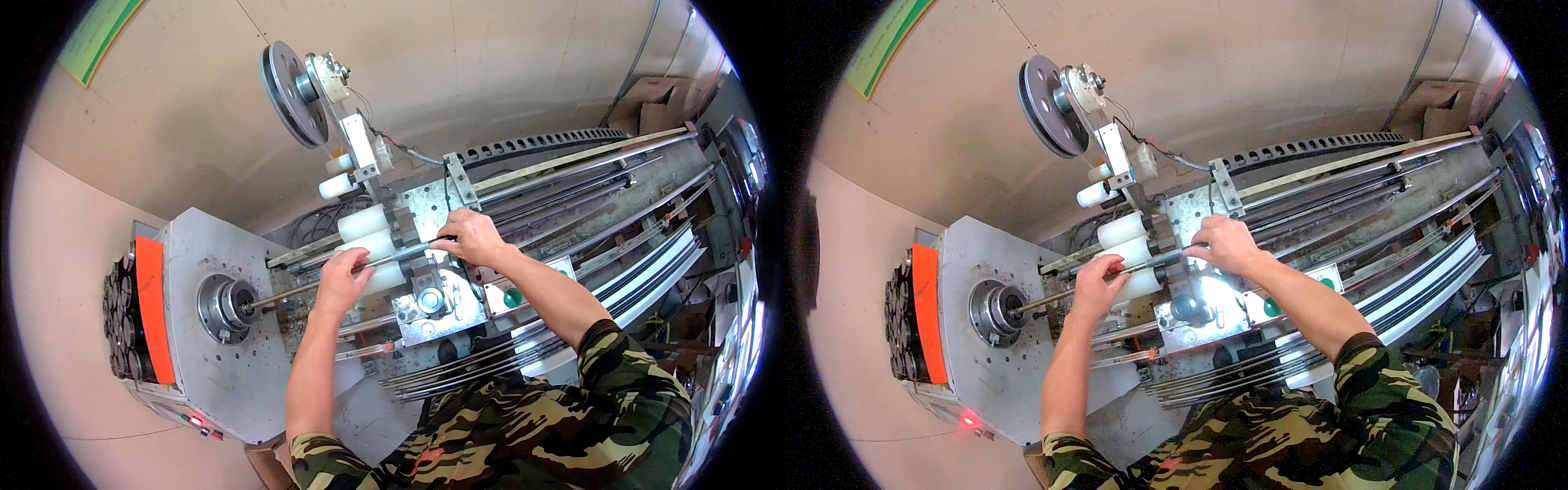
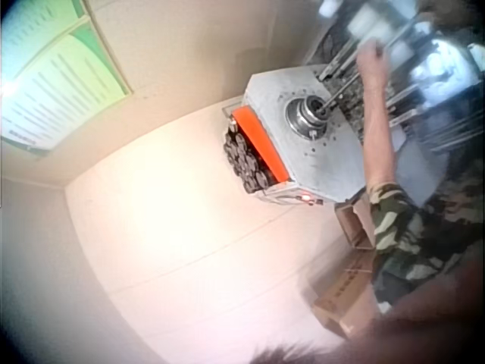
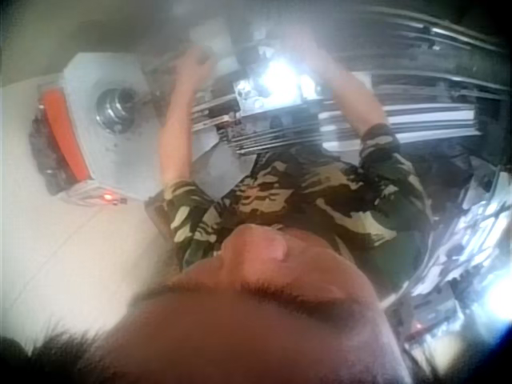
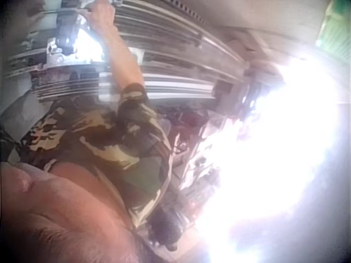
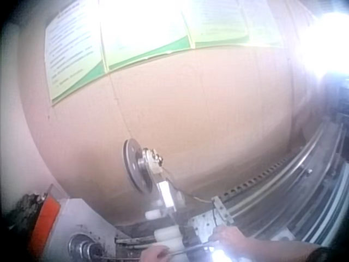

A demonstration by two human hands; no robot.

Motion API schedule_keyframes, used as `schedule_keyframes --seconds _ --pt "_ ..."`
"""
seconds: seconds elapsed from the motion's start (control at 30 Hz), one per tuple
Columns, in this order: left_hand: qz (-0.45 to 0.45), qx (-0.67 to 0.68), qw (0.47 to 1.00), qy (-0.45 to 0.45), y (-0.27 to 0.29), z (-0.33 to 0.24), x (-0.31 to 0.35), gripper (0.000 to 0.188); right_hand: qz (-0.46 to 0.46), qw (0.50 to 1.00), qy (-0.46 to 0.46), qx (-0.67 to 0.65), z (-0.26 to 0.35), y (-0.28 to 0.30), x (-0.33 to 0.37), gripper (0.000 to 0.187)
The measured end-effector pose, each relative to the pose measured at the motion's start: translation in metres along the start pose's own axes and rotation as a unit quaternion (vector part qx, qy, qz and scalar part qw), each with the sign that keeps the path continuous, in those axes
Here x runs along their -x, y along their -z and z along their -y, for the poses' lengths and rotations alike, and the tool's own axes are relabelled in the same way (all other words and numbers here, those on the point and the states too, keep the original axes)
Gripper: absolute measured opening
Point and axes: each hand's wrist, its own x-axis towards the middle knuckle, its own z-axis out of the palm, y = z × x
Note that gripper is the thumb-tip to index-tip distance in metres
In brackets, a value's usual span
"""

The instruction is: The person operates a metal processing machine in a workshop, repeatedly feeding long metal rods into rollers to process them. The person handles the rods by hand, guiding them through the machine and stacking the processed rods on a nearby table.

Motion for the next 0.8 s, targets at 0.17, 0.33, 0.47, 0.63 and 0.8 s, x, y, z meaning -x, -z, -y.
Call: schedule_keyframes --seconds 0.17,0.33,0.47,0.63,0.8 --pt "0.098 -0.248 0.954 -0.140 0.007 -0.004 -0.013 0.013 -0.046 0.998 0.031 0.006 -0.001 -0.003 -0.003 0.027" --pt "0.204 -0.385 0.896 -0.087 0.006 -0.017 -0.037 0.015 -0.162 0.984 0.073 0.019 0.006 -0.009 -0.003 0.022" --pt "0.197 -0.220 0.956 0.007 0.009 -0.003 -0.039 0.019 -0.211 0.972 0.093 0.052 0.007 -0.011 -0.001 0.024" --pt "0.195 0.020 0.952 0.233 0.012 -0.004 -0.046 0.019 -0.170 0.978 0.102 0.068 0.011 -0.007 -0.001 0.031" --pt "0.237 0.170 0.912 0.287 0.024 0.006 -0.051 0.022 0.067 0.997 -0.044 0.007 0.015 0.006 -0.017 0.037"
